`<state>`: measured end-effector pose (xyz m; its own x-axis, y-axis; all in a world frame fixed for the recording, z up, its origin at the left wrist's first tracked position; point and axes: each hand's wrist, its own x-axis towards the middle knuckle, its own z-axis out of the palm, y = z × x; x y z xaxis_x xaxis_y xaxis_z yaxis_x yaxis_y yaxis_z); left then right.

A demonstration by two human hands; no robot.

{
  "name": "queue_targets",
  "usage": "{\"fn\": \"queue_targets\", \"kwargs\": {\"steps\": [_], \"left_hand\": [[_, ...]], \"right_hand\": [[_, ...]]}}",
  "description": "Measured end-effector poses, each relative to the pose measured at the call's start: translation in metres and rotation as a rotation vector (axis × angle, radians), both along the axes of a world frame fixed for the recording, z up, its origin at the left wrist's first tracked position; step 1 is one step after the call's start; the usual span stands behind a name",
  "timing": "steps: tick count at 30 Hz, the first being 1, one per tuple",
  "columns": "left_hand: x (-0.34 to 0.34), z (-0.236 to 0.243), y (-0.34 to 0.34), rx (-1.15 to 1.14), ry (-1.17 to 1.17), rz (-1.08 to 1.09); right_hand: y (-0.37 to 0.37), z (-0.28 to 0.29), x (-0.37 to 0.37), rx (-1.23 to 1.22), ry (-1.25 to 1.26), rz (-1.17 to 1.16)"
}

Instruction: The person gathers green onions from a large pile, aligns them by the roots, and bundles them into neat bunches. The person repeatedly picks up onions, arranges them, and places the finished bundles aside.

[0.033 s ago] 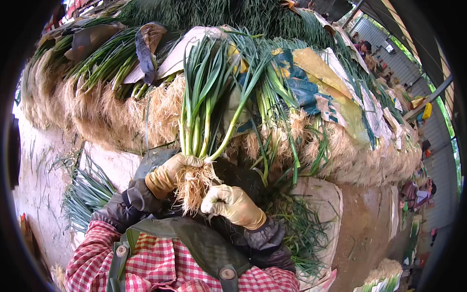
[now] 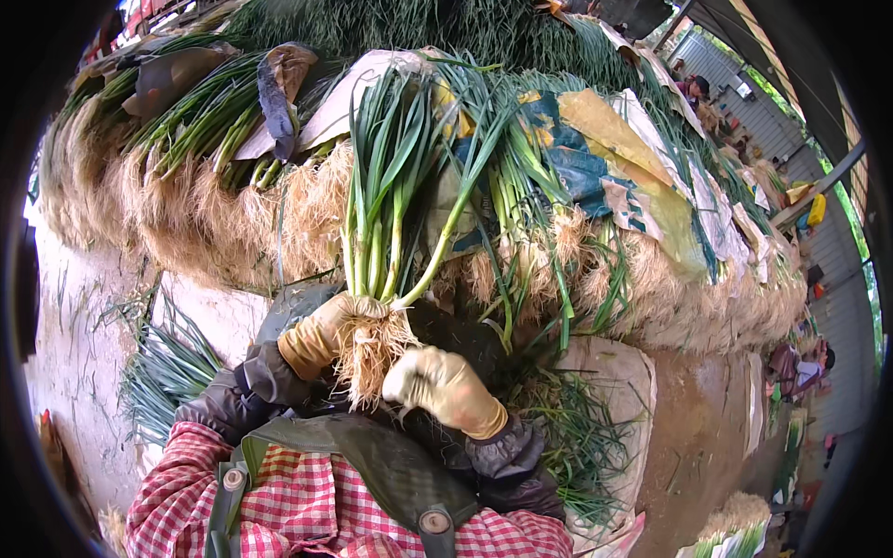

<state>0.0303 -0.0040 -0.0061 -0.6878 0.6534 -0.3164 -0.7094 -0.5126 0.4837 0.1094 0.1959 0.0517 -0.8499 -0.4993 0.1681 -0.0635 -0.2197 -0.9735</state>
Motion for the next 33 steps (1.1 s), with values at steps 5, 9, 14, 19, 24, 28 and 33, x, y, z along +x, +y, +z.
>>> {"fn": "queue_targets", "kwargs": {"steps": [5, 9, 14, 19, 24, 28, 33], "left_hand": [[-0.002, 0.005, -0.005, -0.008, 0.032, -0.103], [0.002, 0.014, -0.007, -0.269, 0.197, -0.054], [-0.017, 0.030, 0.001, -0.294, 0.261, -0.200], [-0.030, 0.020, 0.020, -0.603, 0.455, -0.228], [-0.042, 0.003, 0.007, -0.348, 0.164, -0.170], [-0.056, -0.009, -0.010, 0.178, 0.148, -0.158], [-0.043, -0.014, -0.008, 0.183, 0.079, -0.126]], "right_hand": [[0.001, -0.033, -0.029, 0.253, 0.099, -0.525], [-0.013, -0.045, -0.042, 0.338, -0.015, -0.257], [-0.029, -0.035, -0.029, 0.707, 0.340, -0.357], [-0.046, -0.022, -0.024, 0.871, 0.823, -0.323], [-0.037, 0.019, -0.005, 0.432, 0.504, 0.126], [0.054, 0.032, -0.055, 0.453, 0.328, -0.165], [0.197, -0.027, -0.198, 1.470, 0.192, -1.115]]}}
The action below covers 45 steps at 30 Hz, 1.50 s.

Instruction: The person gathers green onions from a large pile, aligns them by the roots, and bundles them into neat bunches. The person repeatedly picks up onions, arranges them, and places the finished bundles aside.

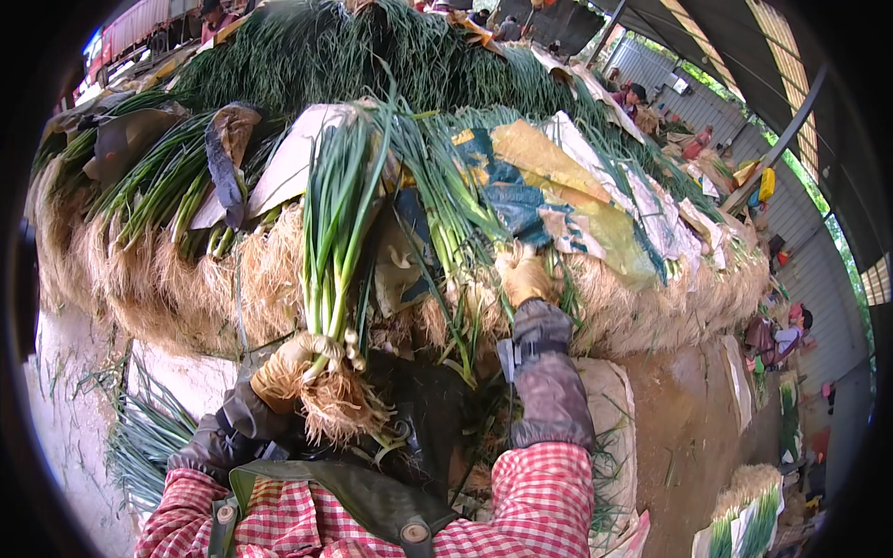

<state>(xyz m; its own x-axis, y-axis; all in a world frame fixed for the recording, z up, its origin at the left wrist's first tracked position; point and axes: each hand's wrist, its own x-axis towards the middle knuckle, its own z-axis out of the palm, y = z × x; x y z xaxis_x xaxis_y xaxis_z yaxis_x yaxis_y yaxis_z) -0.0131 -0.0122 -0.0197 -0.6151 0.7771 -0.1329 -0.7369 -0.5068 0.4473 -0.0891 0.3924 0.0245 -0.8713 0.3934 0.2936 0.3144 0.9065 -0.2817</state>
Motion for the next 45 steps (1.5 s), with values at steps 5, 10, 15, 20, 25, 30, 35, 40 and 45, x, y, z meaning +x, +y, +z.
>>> {"fn": "queue_targets", "kwargs": {"steps": [5, 10, 15, 20, 25, 30, 35, 40, 45], "left_hand": [[0.007, 0.029, -0.011, -0.236, 0.108, 0.062], [0.015, 0.038, -0.003, -0.210, 0.195, 0.135], [0.023, 0.020, 0.007, -0.640, 0.245, 0.121], [0.034, 0.011, -0.003, -0.387, 0.349, 0.170], [0.052, 0.012, -0.018, -0.231, 0.065, 0.242], [0.049, 0.015, -0.035, -0.645, 1.076, 0.192], [0.055, 0.014, -0.016, -0.663, 0.510, 0.229], [0.058, 0.009, -0.006, -0.630, 0.344, 0.262], [0.059, 0.004, -0.025, -0.713, 0.935, 0.318]], "right_hand": [[-0.008, 0.056, -0.012, -0.881, 0.628, 0.454], [-0.175, 0.062, 0.103, -1.214, 0.388, 0.573], [-0.225, -0.021, 0.152, -1.158, -0.010, 0.660], [-0.189, -0.034, 0.125, -1.543, 0.139, 0.388], [-0.199, -0.036, 0.123, -1.764, 0.094, 0.201], [-0.200, -0.033, 0.125, -1.689, 0.078, 0.373], [-0.223, -0.043, 0.130, -1.494, 0.174, 0.441], [-0.204, -0.058, 0.119, -1.263, 0.152, 0.425], [-0.165, -0.047, 0.091, -0.864, 0.328, 0.334]]}}
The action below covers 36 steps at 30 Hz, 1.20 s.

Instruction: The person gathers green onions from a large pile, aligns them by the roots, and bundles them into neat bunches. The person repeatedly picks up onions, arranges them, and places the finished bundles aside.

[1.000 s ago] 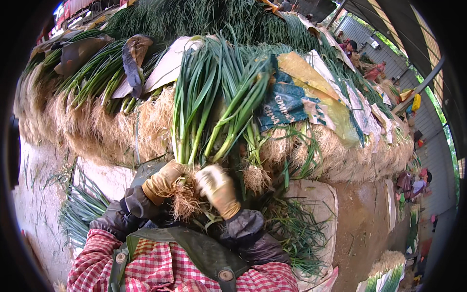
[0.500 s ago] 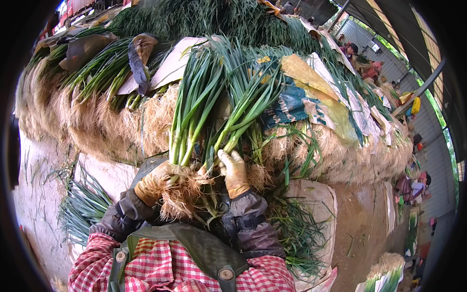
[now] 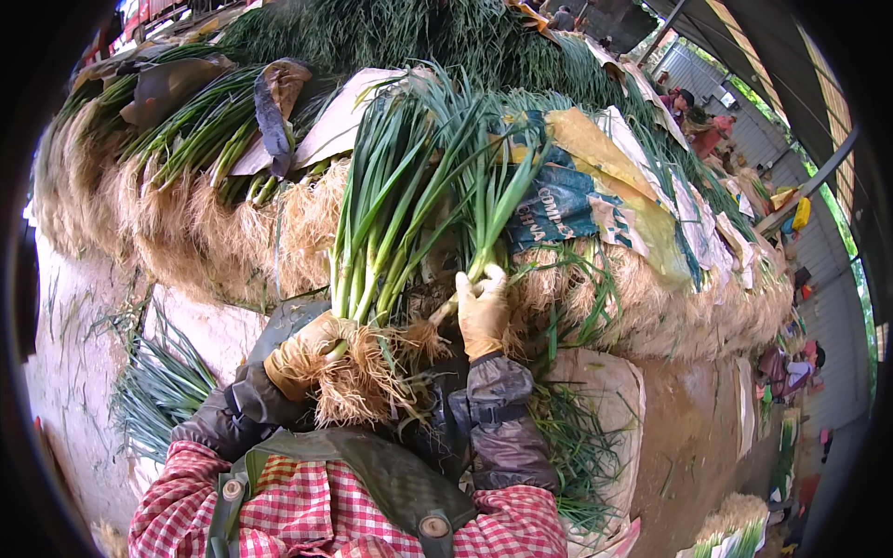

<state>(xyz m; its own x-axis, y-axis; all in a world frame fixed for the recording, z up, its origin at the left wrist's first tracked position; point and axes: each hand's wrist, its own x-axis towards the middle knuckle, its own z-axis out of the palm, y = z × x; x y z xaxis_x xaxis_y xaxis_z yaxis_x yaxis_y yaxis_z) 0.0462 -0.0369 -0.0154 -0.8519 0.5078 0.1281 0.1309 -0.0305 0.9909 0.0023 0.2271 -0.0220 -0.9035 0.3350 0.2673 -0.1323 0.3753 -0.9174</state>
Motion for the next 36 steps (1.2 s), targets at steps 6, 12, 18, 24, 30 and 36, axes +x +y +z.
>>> {"fn": "queue_targets", "kwargs": {"steps": [6, 12, 18, 24, 30, 36], "left_hand": [[-0.001, 0.015, 0.000, 0.209, -0.361, -0.033], [-0.002, 0.029, -0.008, -0.166, 0.226, -0.115], [-0.001, 0.018, 0.007, 0.243, -0.463, -0.035], [-0.008, 0.027, 0.013, 0.523, -0.680, 0.010], [-0.015, 0.045, 0.013, 0.159, -0.532, 0.156], [-0.020, 0.046, -0.001, 0.185, -0.266, 0.125]], "right_hand": [[-0.056, -0.003, 0.009, -0.642, -0.424, 0.474], [-0.077, -0.008, 0.011, -0.044, -0.235, 0.210], [-0.066, -0.014, 0.015, -1.096, -0.441, 0.297], [-0.058, -0.041, 0.008, -0.460, -0.240, 0.749], [-0.086, -0.041, -0.006, -1.186, -0.730, 0.586], [-0.088, 0.001, 0.019, -0.768, -0.283, 0.144]]}}
